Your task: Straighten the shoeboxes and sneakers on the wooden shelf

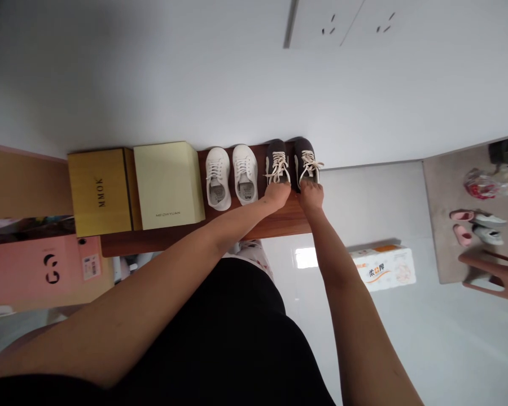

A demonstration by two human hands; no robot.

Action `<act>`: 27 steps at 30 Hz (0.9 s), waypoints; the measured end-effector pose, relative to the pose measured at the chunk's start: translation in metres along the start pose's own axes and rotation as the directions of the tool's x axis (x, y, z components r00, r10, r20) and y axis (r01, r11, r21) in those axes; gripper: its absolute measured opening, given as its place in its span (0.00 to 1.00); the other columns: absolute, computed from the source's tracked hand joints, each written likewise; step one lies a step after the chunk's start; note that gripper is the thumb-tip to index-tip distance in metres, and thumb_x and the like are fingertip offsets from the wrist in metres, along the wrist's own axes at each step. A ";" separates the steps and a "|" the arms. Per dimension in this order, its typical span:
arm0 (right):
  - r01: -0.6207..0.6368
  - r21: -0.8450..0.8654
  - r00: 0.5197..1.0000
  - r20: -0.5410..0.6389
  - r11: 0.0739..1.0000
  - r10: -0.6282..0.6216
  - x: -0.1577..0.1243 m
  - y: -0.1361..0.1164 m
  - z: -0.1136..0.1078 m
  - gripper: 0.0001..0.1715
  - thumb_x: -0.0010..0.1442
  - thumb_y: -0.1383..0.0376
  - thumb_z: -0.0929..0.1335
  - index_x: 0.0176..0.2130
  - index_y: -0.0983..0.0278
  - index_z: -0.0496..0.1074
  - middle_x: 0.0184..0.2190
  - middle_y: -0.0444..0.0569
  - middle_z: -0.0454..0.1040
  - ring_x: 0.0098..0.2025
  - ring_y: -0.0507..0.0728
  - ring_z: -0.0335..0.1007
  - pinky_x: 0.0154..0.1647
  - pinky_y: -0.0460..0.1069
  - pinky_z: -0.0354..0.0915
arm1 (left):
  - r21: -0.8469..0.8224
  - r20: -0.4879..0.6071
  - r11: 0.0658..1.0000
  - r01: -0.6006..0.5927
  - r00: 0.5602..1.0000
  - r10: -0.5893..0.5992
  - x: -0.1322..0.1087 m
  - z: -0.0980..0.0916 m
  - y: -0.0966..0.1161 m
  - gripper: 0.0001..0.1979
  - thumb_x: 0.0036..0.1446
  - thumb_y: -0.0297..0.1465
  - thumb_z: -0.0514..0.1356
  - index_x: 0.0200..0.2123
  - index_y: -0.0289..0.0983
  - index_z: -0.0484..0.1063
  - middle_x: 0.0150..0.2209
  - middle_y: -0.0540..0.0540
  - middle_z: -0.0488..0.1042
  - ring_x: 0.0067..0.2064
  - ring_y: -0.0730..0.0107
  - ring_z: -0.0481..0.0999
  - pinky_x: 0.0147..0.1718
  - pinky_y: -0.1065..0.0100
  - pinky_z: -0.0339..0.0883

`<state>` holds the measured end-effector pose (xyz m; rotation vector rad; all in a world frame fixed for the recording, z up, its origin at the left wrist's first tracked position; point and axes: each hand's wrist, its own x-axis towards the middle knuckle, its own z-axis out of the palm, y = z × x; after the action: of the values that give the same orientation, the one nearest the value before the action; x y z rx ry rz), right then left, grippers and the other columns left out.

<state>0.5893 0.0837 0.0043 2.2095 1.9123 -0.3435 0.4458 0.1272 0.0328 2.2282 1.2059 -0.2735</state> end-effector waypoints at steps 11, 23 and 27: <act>-0.115 0.122 0.991 -0.058 0.986 0.123 -0.021 -0.018 -0.004 0.19 0.65 0.63 0.65 0.53 0.68 0.72 0.51 0.65 0.75 0.54 0.70 0.67 0.56 0.61 0.59 | -0.108 -0.040 0.994 -0.027 0.999 0.022 -0.019 -0.017 -0.012 0.16 0.71 0.31 0.55 0.56 0.30 0.72 0.48 0.31 0.80 0.51 0.50 0.81 0.50 0.57 0.72; -0.035 0.456 0.986 -0.129 0.889 0.104 -0.096 -0.112 -0.018 0.20 0.69 0.60 0.61 0.55 0.67 0.70 0.53 0.64 0.74 0.56 0.67 0.68 0.59 0.59 0.63 | -0.515 -0.164 0.830 0.215 0.925 -0.341 -0.209 -0.008 -0.151 0.11 0.68 0.35 0.54 0.42 0.40 0.76 0.34 0.47 0.80 0.38 0.62 0.79 0.42 0.65 0.67; 0.070 0.525 0.997 -0.023 0.848 -0.068 -0.121 -0.166 -0.004 0.18 0.68 0.61 0.62 0.53 0.65 0.72 0.52 0.61 0.76 0.58 0.66 0.70 0.62 0.60 0.64 | -0.571 -0.076 0.711 0.410 0.836 -0.543 -0.280 0.020 -0.193 0.09 0.66 0.35 0.56 0.40 0.42 0.76 0.32 0.48 0.78 0.37 0.63 0.78 0.42 0.67 0.67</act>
<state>0.4088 -0.0057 0.0452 2.4505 2.0919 -0.9862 0.1310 0.0016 0.0627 1.4558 1.7451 0.1393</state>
